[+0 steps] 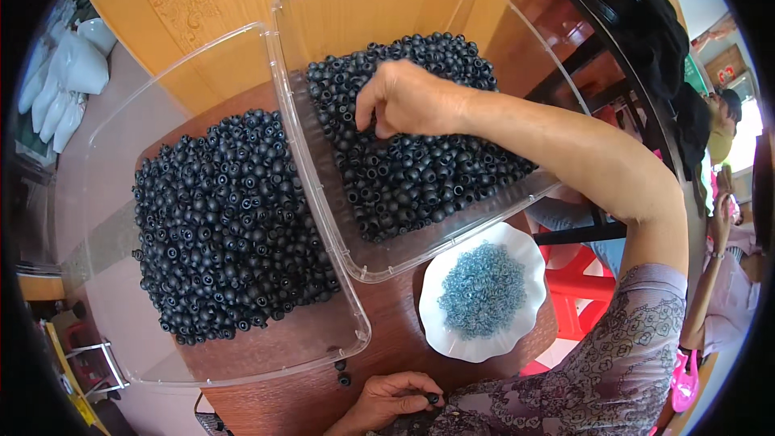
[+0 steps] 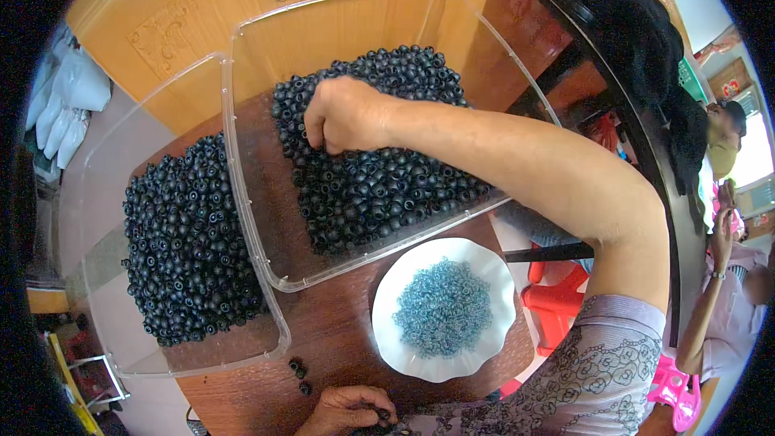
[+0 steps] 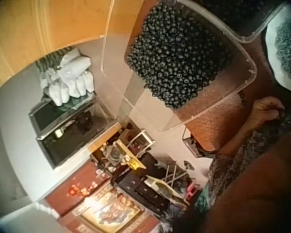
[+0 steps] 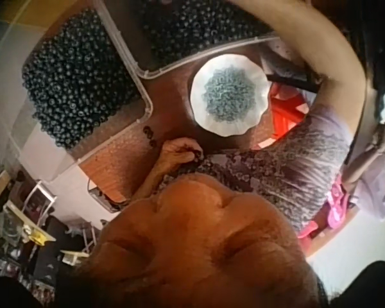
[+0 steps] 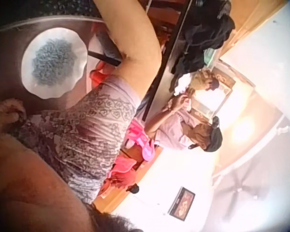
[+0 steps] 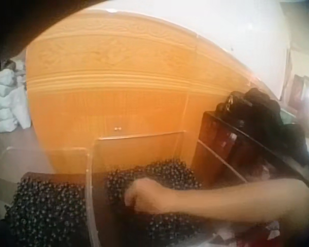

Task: Manually picking up small blue beads and inserting them into black ring-shaped components at a desk.

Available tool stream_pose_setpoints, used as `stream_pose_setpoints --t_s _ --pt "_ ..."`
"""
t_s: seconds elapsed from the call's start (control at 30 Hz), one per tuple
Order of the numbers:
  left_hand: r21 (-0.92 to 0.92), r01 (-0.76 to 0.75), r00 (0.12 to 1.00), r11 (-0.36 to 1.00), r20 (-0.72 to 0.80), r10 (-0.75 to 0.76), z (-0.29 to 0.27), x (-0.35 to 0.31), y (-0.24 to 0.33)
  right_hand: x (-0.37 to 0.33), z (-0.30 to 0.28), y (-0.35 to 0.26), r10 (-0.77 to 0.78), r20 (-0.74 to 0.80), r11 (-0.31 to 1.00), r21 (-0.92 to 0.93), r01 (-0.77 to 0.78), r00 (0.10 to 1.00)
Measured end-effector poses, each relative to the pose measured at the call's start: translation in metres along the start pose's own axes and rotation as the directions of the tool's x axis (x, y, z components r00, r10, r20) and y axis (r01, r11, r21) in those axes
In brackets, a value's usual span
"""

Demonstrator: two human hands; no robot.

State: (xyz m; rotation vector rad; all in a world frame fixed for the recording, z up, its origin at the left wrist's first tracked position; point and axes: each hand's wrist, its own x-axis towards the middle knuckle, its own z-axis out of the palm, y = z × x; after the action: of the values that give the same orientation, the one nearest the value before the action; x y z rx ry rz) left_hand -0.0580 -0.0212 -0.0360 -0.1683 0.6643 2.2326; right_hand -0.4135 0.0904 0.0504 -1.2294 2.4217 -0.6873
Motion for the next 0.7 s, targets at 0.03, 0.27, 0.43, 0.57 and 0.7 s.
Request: stream_pose_setpoints --t_s 0.03,0.27,0.43,0.57,0.7 --pt "0.002 0.003 1.0 1.0 -0.002 -0.003 0.0 0.0 0.001 0.0 0.005 0.001 0.031 0.043 0.998 -0.05 -0.028 0.999" --pt "0.003 0.025 1.0 1.0 -0.018 -0.025 0.001 0.0 0.003 0.002 0.022 -0.003 0.02 0.094 0.981 -0.194 -0.001 0.995" --pt "0.035 0.017 1.0 0.999 -0.027 -0.016 0.0 0.001 -0.001 0.01 0.026 -0.002 0.067 0.138 0.977 -0.211 -0.037 0.988" --pt "0.017 0.048 0.998 0.999 -0.03 -0.047 0.0 0.0 0.001 0.011 0.029 -0.001 0.059 0.085 0.956 -0.291 -0.032 0.995" --pt "0.069 0.062 0.998 0.996 -0.034 -0.06 0.0 -0.001 0.005 0.009 -0.002 -0.013 0.205 0.095 0.976 0.054 -0.211 0.974"
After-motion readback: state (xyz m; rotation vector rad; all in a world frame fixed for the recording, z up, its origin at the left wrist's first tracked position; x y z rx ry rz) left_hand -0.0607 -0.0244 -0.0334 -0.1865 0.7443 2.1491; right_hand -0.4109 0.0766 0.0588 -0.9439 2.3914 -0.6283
